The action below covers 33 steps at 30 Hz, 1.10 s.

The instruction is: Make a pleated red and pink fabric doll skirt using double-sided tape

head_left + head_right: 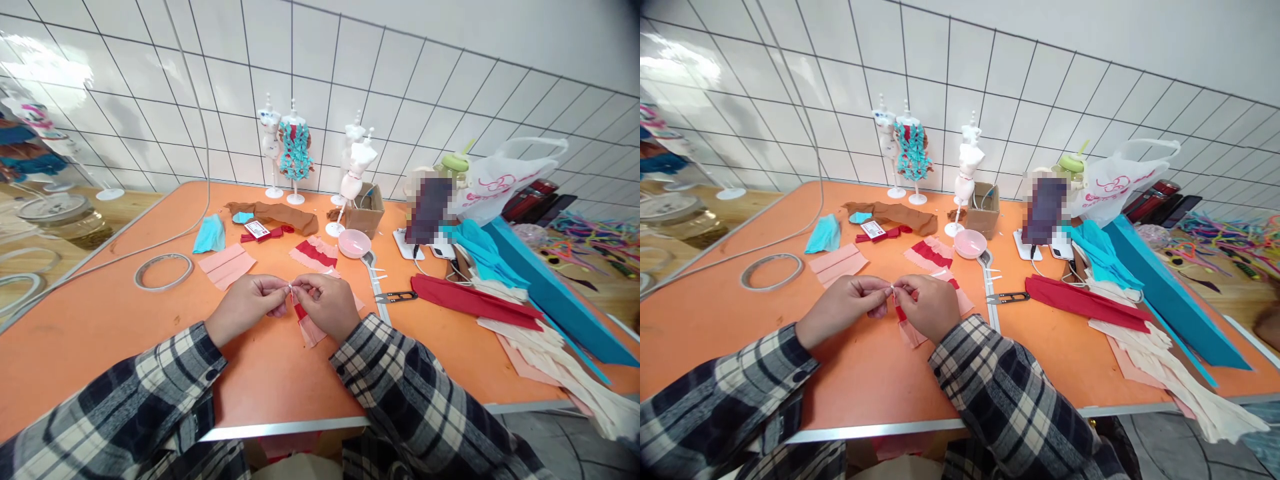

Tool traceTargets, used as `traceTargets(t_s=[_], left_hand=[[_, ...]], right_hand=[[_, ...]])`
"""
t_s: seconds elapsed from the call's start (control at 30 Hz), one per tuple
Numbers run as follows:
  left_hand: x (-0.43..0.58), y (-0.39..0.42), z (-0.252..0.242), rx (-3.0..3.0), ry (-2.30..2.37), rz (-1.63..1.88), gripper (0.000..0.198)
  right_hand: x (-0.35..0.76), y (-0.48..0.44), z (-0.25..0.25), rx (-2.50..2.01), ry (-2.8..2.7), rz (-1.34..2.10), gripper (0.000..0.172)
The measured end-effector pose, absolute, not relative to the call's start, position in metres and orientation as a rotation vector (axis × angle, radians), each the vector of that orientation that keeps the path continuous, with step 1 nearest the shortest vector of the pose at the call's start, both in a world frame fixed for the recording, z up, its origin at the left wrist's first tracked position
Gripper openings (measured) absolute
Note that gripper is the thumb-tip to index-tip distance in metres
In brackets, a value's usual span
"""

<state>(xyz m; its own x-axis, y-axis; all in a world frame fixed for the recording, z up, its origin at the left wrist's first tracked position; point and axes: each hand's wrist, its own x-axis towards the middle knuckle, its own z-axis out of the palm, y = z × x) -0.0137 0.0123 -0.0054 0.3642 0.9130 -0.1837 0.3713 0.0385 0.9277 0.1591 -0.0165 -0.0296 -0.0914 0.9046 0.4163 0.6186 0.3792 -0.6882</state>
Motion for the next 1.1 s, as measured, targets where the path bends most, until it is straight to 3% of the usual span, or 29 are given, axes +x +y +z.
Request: traceTargets(t_s=[0.83,1.1], left_hand=[[-0.014,0.006,-0.003,1.833,1.245,0.598,0.025],[-0.014,0.009,-0.007,1.720,1.215,0.598,0.019]], right_hand=[[0.156,-0.018,-0.028,-1.355,-1.828,0.584,0.004],[0.152,-0.014,-0.033,-1.364,-1.629,0.801,0.006]])
